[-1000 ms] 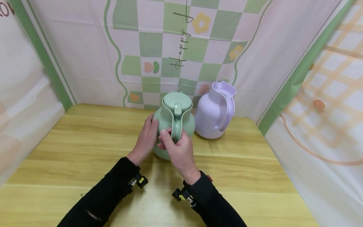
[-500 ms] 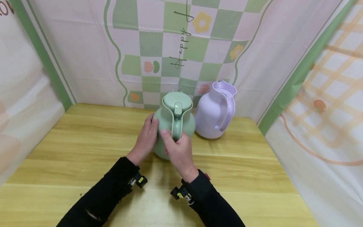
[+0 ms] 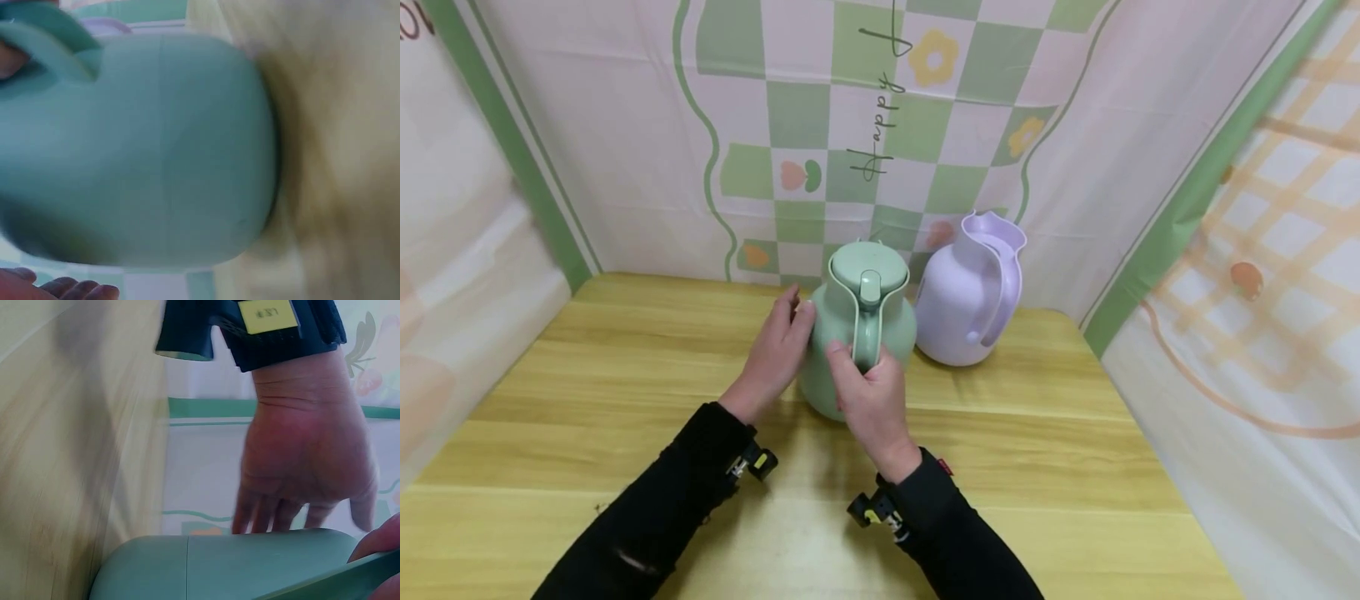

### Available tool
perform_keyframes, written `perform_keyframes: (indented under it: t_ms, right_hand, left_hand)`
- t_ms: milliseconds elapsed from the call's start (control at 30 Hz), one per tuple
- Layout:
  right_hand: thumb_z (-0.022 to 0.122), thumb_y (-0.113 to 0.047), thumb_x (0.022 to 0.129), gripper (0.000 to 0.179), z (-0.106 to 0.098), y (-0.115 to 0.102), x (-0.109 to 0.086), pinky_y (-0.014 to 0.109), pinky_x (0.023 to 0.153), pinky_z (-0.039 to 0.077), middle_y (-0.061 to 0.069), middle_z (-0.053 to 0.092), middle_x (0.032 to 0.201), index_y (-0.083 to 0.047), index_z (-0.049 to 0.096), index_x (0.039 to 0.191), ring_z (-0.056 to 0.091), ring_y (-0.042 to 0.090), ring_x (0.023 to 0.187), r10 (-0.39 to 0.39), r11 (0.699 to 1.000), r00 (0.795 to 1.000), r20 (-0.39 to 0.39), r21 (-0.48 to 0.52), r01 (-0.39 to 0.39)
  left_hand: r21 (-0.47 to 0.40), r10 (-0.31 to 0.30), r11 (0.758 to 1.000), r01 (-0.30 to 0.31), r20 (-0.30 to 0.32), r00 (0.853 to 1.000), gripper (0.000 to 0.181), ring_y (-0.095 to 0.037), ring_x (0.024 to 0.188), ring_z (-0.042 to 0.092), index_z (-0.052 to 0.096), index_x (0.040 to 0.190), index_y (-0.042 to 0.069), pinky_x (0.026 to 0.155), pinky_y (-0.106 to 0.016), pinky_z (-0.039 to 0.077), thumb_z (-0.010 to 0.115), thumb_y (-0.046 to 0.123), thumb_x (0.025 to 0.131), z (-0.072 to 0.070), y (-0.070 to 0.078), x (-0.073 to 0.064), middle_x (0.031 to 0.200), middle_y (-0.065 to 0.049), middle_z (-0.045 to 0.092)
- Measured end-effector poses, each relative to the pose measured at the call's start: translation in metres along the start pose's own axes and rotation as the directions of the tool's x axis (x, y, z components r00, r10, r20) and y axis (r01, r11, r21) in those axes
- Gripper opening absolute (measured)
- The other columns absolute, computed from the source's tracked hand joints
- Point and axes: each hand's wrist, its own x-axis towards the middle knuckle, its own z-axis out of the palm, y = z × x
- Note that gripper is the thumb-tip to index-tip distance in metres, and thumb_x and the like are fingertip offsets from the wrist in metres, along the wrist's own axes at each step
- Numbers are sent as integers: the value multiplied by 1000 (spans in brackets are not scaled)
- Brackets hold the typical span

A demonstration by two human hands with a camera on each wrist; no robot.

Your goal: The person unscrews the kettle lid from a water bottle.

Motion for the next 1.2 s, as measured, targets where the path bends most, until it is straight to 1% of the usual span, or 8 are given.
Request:
perform_keyframes:
  t_ms: [200,367,500,700,800,967,1133,1200]
  right_hand:
    - [61,-36,105,45,0,0,0,29,45,38,5,44,48,-11,50,69,47,22,43,2,1000,1000,-2,-4,-2]
    - [60,-34,105,45,0,0,1,29,45,38,5,43,48,-11,48,68,46,22,43,10,1000,1000,-1,-7,-10]
    - [60,-32,105,44,0,0,1,29,44,38,4,42,48,-11,48,68,46,22,42,4,1000,1000,0,-5,-4]
    - [60,-30,105,44,0,0,2,30,44,37,4,42,48,-11,46,67,45,24,41,-2,1000,1000,-4,-13,2]
    - [58,-29,105,45,0,0,1,31,44,35,5,40,48,-12,44,66,42,24,40,-13,1000,1000,3,-7,13]
    - [56,-27,107,46,0,1,1,31,45,32,6,38,48,-12,42,66,38,24,40,-37,999,999,16,-3,37]
    - [56,-28,107,47,0,1,0,32,46,30,6,37,48,-11,40,67,36,24,40,-35,999,999,28,0,35]
    - [56,-28,107,47,0,1,-1,33,46,30,6,37,48,-11,39,67,35,24,40,-34,999,999,32,2,34]
  left_hand:
    - [42,125,991,-126,13,992,70,-37,155,30,23,166,6,124,-53,30,38,47,111,-20,18,9,170,-17,26]
    - [93,235,967,-239,51,971,67,-35,152,35,31,164,10,123,-52,32,46,46,109,-34,36,18,168,-14,33]
    - [140,330,928,-345,123,936,67,-33,150,39,36,162,12,121,-52,35,53,46,107,-42,52,28,165,-13,38]
    - [229,434,837,-497,275,858,74,-25,154,34,37,162,13,124,-51,31,59,52,103,-47,75,41,166,-7,38]
    - [269,430,804,-530,352,831,77,-22,156,32,38,162,13,125,-50,29,62,52,101,-47,85,46,167,-5,38]
    - [343,357,765,-545,478,803,77,-24,157,28,36,164,22,123,-51,32,62,55,99,-42,96,52,171,-5,28]
    - [407,292,723,-559,553,781,73,-31,158,27,39,163,23,122,-52,32,58,55,100,-35,98,56,172,-11,24]
    - [424,277,713,-559,561,780,72,-32,157,28,41,162,22,122,-52,32,57,55,100,-33,98,56,172,-11,24]
